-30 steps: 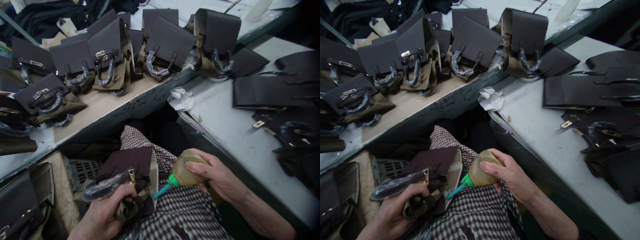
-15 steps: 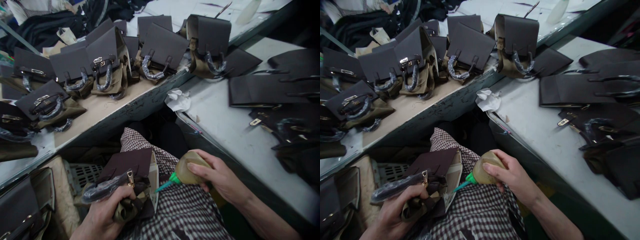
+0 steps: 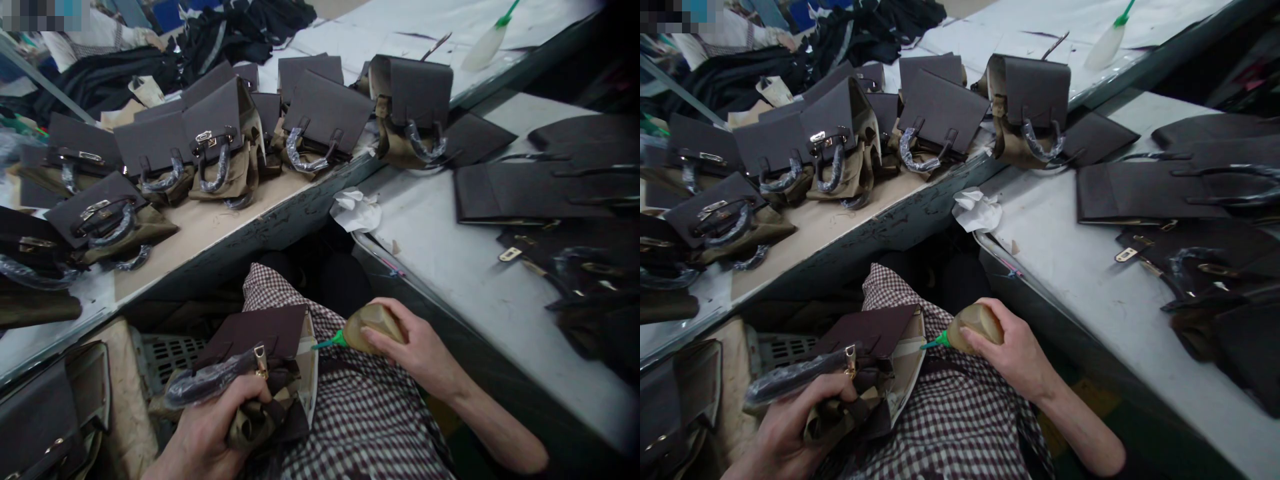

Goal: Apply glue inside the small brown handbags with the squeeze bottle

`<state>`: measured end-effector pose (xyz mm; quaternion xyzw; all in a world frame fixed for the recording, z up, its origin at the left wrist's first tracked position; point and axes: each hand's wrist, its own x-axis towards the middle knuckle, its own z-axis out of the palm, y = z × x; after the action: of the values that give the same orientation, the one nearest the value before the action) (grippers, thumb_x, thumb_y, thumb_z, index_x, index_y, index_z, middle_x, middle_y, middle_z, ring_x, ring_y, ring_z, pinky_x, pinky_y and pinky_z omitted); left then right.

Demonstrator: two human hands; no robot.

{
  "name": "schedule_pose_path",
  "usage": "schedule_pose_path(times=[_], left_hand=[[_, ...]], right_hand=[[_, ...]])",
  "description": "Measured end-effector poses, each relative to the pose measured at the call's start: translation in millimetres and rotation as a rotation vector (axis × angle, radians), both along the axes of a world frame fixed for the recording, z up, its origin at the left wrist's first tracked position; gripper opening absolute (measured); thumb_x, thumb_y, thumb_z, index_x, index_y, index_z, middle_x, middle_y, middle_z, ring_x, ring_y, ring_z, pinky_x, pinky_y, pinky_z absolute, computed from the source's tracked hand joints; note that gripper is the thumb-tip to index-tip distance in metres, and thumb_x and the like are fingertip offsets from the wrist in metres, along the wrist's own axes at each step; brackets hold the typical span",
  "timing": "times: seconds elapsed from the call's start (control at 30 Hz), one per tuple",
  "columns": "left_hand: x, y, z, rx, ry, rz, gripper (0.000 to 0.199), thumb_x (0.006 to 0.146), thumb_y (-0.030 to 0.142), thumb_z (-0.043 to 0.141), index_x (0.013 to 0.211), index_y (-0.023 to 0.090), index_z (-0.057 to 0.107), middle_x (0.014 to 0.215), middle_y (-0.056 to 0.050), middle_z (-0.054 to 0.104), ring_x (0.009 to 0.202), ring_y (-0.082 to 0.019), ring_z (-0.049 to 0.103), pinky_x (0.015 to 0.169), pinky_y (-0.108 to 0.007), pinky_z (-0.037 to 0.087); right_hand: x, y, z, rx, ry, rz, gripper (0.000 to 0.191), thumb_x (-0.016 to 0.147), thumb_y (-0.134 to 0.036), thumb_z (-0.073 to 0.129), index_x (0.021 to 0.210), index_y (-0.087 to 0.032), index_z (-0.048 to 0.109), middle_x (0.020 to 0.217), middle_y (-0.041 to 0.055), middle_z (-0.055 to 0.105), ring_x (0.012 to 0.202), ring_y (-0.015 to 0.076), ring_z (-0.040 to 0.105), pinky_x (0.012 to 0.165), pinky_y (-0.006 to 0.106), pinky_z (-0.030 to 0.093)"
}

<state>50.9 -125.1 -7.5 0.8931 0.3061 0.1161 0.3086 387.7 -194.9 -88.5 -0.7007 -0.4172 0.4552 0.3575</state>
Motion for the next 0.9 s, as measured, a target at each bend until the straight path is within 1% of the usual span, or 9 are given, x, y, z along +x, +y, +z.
schedule_pose_path(times=[0.07,0.17,0.27,0.33,0.4,0.53,0.67,0.8,0.9], left_hand=[[0,0,0.5,-0.010,-0.011,0.018,0.030,0.089,0.008,0.061,0.110,0.027,0.055,0.094,0.003,0.072,0.082,-0.011,0.072,0.076,-0.017,0.055],[-3,2,-0.5,-0.016,-0.041,0.051,0.025,0.092,0.011,0.062,0.110,0.027,0.055,0.093,0.004,0.071,0.080,-0.009,0.071,0.076,-0.014,0.054],[-7,3,-2.4,-0.016,-0.058,0.075,0.023,0.093,0.013,0.064,0.110,0.027,0.055,0.092,0.005,0.070,0.079,-0.008,0.069,0.077,-0.013,0.052],[-8,3,-3.0,-0.035,-0.057,0.090,0.021,0.094,0.015,0.064,0.109,0.027,0.055,0.093,0.005,0.070,0.079,-0.008,0.068,0.077,-0.012,0.051],[-7,3,-2.7,-0.046,-0.062,0.099,0.019,0.095,0.017,0.064,0.108,0.027,0.055,0.094,0.005,0.071,0.080,-0.008,0.069,0.077,-0.012,0.051],[-4,4,-2.2,-0.022,-0.100,0.095,0.014,0.096,0.020,0.064,0.106,0.027,0.057,0.091,0.005,0.072,0.078,-0.008,0.070,0.075,-0.013,0.052],[-4,4,-5.0,-0.034,-0.109,0.098,0.018,0.094,0.016,0.064,0.106,0.027,0.058,0.092,0.004,0.071,0.079,-0.009,0.069,0.075,-0.015,0.051],[-5,0,-8.1,-0.049,-0.107,0.163,0.016,0.093,0.017,0.063,0.104,0.028,0.060,0.092,0.004,0.070,0.078,-0.010,0.067,0.075,-0.017,0.049],[-5,-4,-10.5,-0.042,-0.099,0.220,0.010,0.093,0.020,0.065,0.098,0.028,0.062,0.088,0.006,0.069,0.076,-0.010,0.064,0.076,-0.017,0.047]], right_hand=[[3,-2,-2.3,-0.033,0.047,-0.005,0.048,0.088,-0.059,0.072,0.119,-0.024,0.060,0.096,0.0048,0.069,0.071,0.0222,0.063,0.051,0.031,0.054],[10,-4,-1.1,-0.009,0.252,-0.079,0.041,0.090,-0.057,0.073,0.115,-0.026,0.062,0.086,0.0002,0.064,0.058,0.0161,0.053,0.042,0.026,0.047],[9,-6,6.9,0.064,0.493,-0.194,0.034,0.090,-0.052,0.074,0.109,-0.025,0.064,0.083,0.0002,0.061,0.061,0.0159,0.049,0.038,0.021,0.043],[5,-7,13.3,0.065,0.579,-0.200,0.034,0.089,-0.051,0.076,0.108,-0.025,0.064,0.082,0.0005,0.061,0.062,0.0162,0.048,0.038,0.020,0.043],[0,-8,17.7,0.055,0.598,-0.152,0.035,0.089,-0.050,0.077,0.111,-0.026,0.064,0.082,0.0001,0.062,0.061,0.0156,0.049,0.039,0.020,0.045],[-9,-10,19.8,0.039,0.525,-0.088,0.037,0.091,-0.052,0.076,0.116,-0.027,0.062,0.087,-0.0001,0.063,0.063,0.0151,0.051,0.043,0.021,0.047],[-17,-9,23.2,0.040,0.553,-0.058,0.036,0.092,-0.052,0.074,0.115,-0.026,0.063,0.090,0.0010,0.064,0.065,0.0147,0.051,0.046,0.021,0.048],[-24,-10,23.9,0.045,0.745,-0.211,0.040,0.087,-0.053,0.077,0.110,-0.022,0.067,0.086,0.0036,0.064,0.065,0.0160,0.049,0.042,0.021,0.045],[-24,-12,15.8,0.032,0.912,-0.366,0.037,0.087,-0.054,0.076,0.099,-0.019,0.071,0.077,0.0031,0.061,0.058,0.0139,0.045,0.040,0.022,0.043]])
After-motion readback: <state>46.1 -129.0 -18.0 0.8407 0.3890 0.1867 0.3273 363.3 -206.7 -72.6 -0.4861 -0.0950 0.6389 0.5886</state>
